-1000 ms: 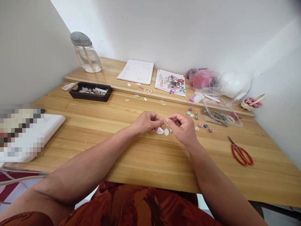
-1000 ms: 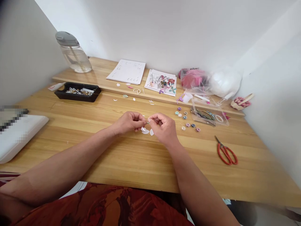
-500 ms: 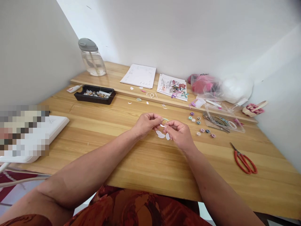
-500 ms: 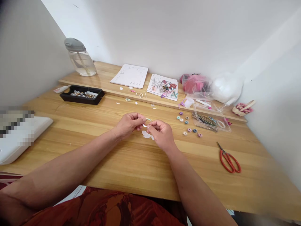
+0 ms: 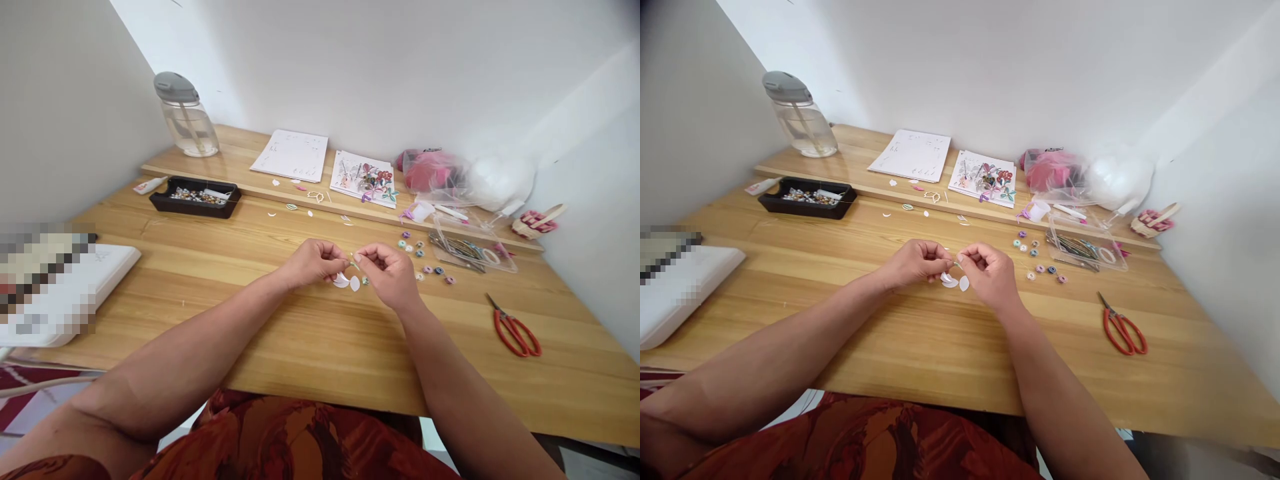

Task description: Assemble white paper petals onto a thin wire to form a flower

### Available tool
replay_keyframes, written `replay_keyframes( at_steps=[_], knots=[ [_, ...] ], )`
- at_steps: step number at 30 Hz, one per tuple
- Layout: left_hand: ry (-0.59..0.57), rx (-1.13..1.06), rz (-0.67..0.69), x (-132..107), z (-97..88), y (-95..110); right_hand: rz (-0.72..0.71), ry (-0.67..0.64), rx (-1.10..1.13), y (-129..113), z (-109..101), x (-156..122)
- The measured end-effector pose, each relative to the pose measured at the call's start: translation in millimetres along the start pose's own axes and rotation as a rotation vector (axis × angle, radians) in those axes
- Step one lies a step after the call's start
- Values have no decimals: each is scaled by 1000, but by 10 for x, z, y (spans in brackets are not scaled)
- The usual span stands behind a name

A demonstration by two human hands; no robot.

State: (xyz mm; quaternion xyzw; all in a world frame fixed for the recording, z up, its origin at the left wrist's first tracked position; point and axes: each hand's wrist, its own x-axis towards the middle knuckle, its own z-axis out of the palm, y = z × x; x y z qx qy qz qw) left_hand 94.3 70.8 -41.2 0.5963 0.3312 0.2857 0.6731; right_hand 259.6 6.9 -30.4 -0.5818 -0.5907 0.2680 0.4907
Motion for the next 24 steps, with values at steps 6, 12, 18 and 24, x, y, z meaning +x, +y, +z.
replay_keyframes(
  at_steps=[6, 12, 18, 24],
  knots=[
    [-26, -100, -43, -6, -7, 29, 298, -105, 336, 73, -8, 77],
    [151, -212, 36, 14, 9, 14, 288, -139, 317, 63, 107, 6],
    [271, -80, 79, 32, -11, -1, 20, -99, -72, 17, 154, -107],
    [120, 90, 33, 34, -24, -46, -181, -36, -198, -88, 56, -113]
  ],
)
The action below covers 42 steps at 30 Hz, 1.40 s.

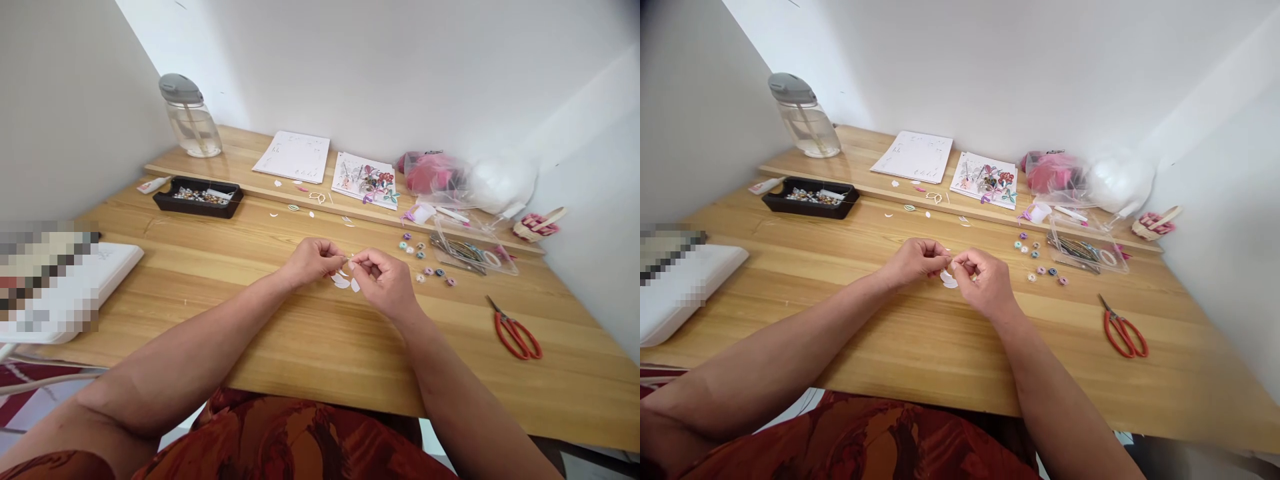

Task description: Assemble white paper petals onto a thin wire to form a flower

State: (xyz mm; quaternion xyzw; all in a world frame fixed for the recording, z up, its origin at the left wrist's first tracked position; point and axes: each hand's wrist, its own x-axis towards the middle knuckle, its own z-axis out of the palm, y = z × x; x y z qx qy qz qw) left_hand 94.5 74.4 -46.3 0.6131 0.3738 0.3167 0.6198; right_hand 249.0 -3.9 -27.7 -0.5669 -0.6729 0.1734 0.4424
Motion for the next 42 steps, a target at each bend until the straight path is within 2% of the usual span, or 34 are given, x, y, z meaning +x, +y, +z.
replay_keyframes(
  at_steps=[4, 9, 13, 16, 19, 24, 27, 30, 33, 36, 39, 42],
  knots=[
    [-111, -24, -24, -18, 5, 4, 76, 11, 60, 57, -60, 61],
    [-202, -111, -37, -43, -2, 57, 253, -37, 297, 192, -59, 136],
    [-148, -162, -28, -41, -7, 78, 466, -51, 534, 213, -17, 149],
    [-61, -208, 7, -30, 0, 74, 543, -93, 622, 187, 30, 126],
    [44, -234, 44, -23, 13, 62, 492, -115, 510, 158, 82, 82],
    [144, -183, 58, -23, 26, 58, 200, -62, 123, 81, 117, -1],
    [130, -72, 58, -22, 24, 55, 65, -32, 36, 31, 83, -20],
    [46, 10, 47, -20, 22, 33, 15, 15, 18, 15, 22, -4],
    [-55, 20, 41, -22, 25, 3, 43, 42, 45, 46, -34, 34],
    [-135, -29, 29, -33, 25, -3, 133, 20, 148, 109, -63, 81],
    [-179, -95, 16, -45, 18, 23, 287, -17, 334, 169, -61, 121],
    [-166, -150, 0, -50, 10, 58, 468, -49, 540, 189, -31, 141]
  ],
)
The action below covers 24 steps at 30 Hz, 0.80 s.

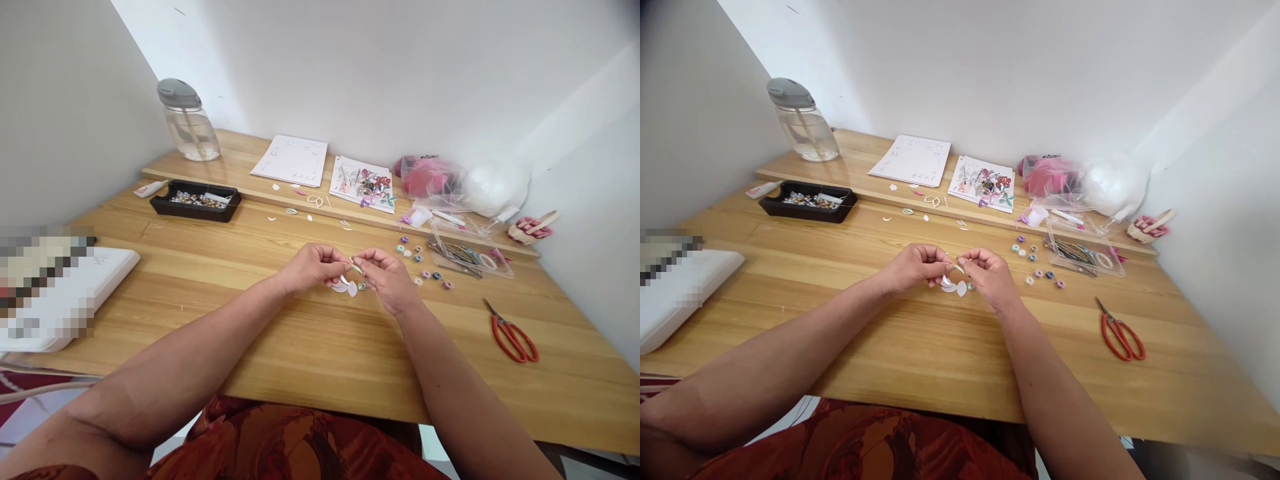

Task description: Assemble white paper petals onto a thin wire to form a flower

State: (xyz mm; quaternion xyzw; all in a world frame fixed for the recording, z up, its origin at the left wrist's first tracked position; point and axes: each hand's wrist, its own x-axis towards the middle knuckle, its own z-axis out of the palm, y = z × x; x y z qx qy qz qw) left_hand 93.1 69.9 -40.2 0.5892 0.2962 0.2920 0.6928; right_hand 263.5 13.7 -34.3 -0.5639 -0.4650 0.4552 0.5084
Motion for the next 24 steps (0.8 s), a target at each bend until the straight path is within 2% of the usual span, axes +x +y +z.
replay_keyframes(
  at_steps=[2, 4, 8, 11, 14, 17, 20, 24],
  knots=[
    [43, -31, 6, 3, 0, 13, 67, -15, 76, 11, 32, -2],
    [110, -57, 26, 11, 0, 11, 62, -21, 66, 23, 70, -20],
    [247, -74, 77, 32, -1, -14, -102, 2, -173, 40, 144, -93],
    [290, 7, 90, 37, -6, -32, -271, 37, -353, 24, 179, -160],
    [252, 119, 74, 35, -10, -42, -352, 41, -409, -13, 169, -194],
    [150, 150, 38, 29, -8, -40, -343, 75, -402, -43, 106, -166],
    [59, 102, 1, 14, 2, -10, -265, 77, -331, -45, 24, -89],
    [1, 29, -33, -7, 10, 41, -88, -12, -97, -17, -25, -4]
  ],
)
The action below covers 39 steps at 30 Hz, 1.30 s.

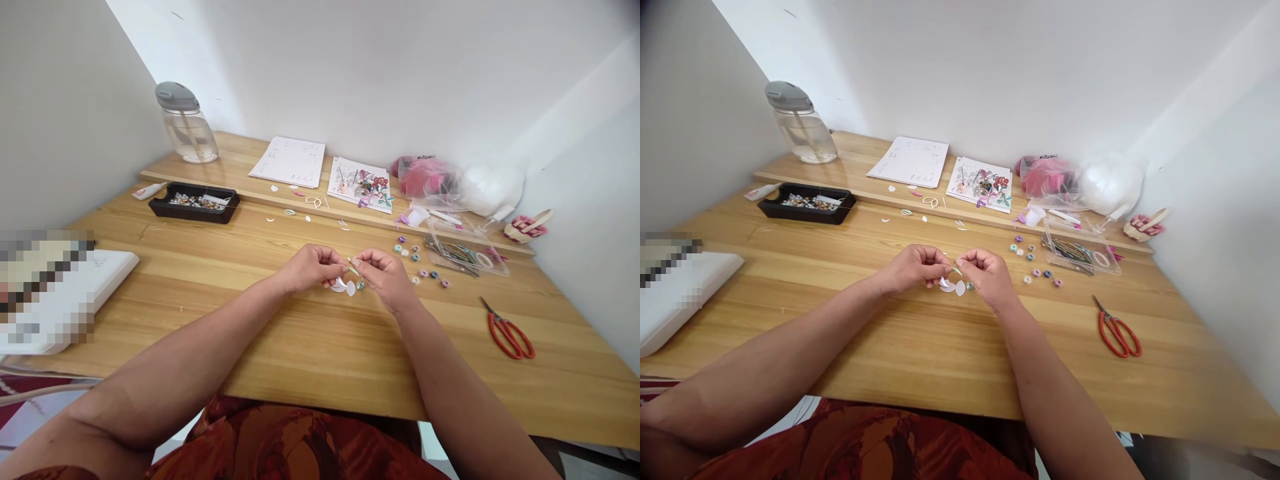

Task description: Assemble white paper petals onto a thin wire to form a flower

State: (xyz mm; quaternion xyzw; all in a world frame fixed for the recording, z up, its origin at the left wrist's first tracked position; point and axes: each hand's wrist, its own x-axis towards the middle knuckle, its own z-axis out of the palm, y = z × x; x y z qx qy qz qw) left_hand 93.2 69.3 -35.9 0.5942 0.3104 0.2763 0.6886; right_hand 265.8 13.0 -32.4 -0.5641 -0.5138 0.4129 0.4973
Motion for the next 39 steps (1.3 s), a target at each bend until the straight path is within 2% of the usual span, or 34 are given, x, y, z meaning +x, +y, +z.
replay_keyframes(
  at_steps=[4, 8, 11, 17, 20, 23, 27, 32, 35, 39],
  knots=[
    [53, -63, 16, 4, -1, -1, 160, -32, 242, 10, 41, 0],
    [150, -114, 71, 30, -4, -47, 201, -66, 272, 14, 120, -37],
    [211, -123, 106, 49, -4, -81, 123, -38, 142, 24, 173, -69],
    [296, -78, 118, 65, -12, -104, -140, 28, -248, -1, 227, -173],
    [263, -4, 101, 67, -28, -102, -247, 39, -339, -26, 219, -205],
    [174, 75, 59, 64, -39, -105, -282, 51, -351, -40, 175, -194],
    [60, 90, 31, 45, -29, -101, -205, 47, -266, -32, 80, -115],
    [-56, 16, 14, 11, -12, -51, 23, -26, 21, 2, -1, 0],
    [-16, -36, 29, -1, -9, -31, 165, -44, 220, 7, 7, 11],
    [96, -79, 89, -21, -6, -33, 253, -92, 351, -18, 63, -53]
  ],
)
